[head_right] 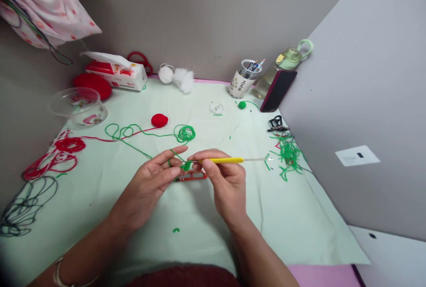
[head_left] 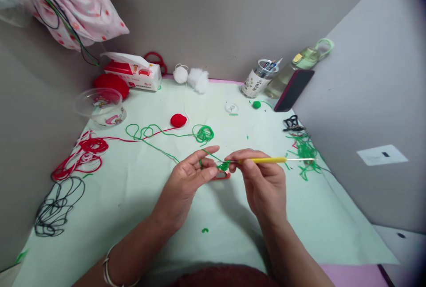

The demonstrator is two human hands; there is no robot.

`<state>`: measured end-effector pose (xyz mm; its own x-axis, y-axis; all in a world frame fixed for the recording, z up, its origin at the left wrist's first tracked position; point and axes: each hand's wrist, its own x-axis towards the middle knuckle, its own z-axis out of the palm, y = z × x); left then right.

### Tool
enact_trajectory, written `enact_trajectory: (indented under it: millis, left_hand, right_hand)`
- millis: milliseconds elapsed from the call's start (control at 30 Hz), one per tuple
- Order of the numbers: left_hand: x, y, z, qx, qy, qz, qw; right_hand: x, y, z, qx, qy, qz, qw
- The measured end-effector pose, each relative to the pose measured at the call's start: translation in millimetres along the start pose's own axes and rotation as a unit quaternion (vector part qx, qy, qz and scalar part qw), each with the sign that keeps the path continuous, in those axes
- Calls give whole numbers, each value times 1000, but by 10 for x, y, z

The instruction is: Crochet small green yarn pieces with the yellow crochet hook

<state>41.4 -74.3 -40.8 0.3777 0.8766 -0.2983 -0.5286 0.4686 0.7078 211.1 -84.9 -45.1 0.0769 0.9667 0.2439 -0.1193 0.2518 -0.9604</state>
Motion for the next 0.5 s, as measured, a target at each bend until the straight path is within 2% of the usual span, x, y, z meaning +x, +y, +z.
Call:
enact_trajectory:
  millis: [133,500]
  left_hand:
    - [-16,24,-13,7,-3,-3,1000]
    - [-31,21,-34,56,15,9,998]
  right_hand:
    - [2,-6,-2,35,2,37,999]
    - [-54,-34,25,-32,0,-6,999]
